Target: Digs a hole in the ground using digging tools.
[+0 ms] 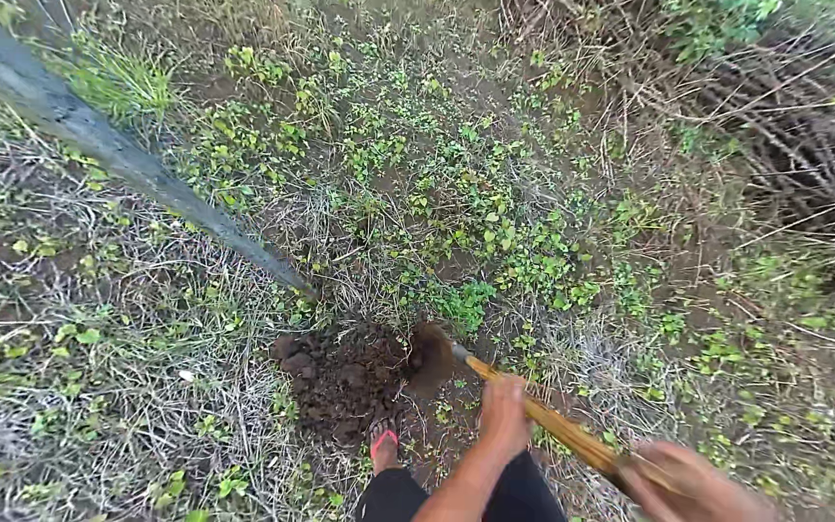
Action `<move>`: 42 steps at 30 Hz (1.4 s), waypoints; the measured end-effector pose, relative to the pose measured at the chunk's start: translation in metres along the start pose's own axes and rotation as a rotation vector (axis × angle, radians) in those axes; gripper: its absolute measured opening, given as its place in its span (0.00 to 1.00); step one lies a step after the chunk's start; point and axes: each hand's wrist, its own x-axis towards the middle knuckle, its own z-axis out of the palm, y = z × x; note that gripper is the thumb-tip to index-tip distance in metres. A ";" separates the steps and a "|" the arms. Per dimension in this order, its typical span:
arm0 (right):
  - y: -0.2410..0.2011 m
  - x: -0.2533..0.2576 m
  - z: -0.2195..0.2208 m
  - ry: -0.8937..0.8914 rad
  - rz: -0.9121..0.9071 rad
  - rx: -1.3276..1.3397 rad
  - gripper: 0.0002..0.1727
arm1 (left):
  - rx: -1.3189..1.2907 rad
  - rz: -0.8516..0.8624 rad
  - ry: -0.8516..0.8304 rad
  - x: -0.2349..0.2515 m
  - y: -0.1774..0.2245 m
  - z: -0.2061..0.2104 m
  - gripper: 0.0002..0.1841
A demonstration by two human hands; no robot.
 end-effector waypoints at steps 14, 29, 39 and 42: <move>0.393 0.273 -0.011 -0.021 0.346 -0.225 0.25 | 0.089 -0.603 -0.275 0.095 -0.093 0.116 0.55; 0.362 0.202 0.018 0.062 0.559 -0.054 0.22 | 0.311 -0.219 -0.508 0.285 -0.105 0.146 0.26; 0.229 0.107 -0.046 0.122 0.478 0.104 0.20 | 0.318 -0.139 -0.445 0.121 -0.030 0.041 0.24; 0.160 0.075 -0.028 0.025 0.323 0.110 0.20 | 0.342 -0.201 -0.395 0.049 -0.046 -0.007 0.23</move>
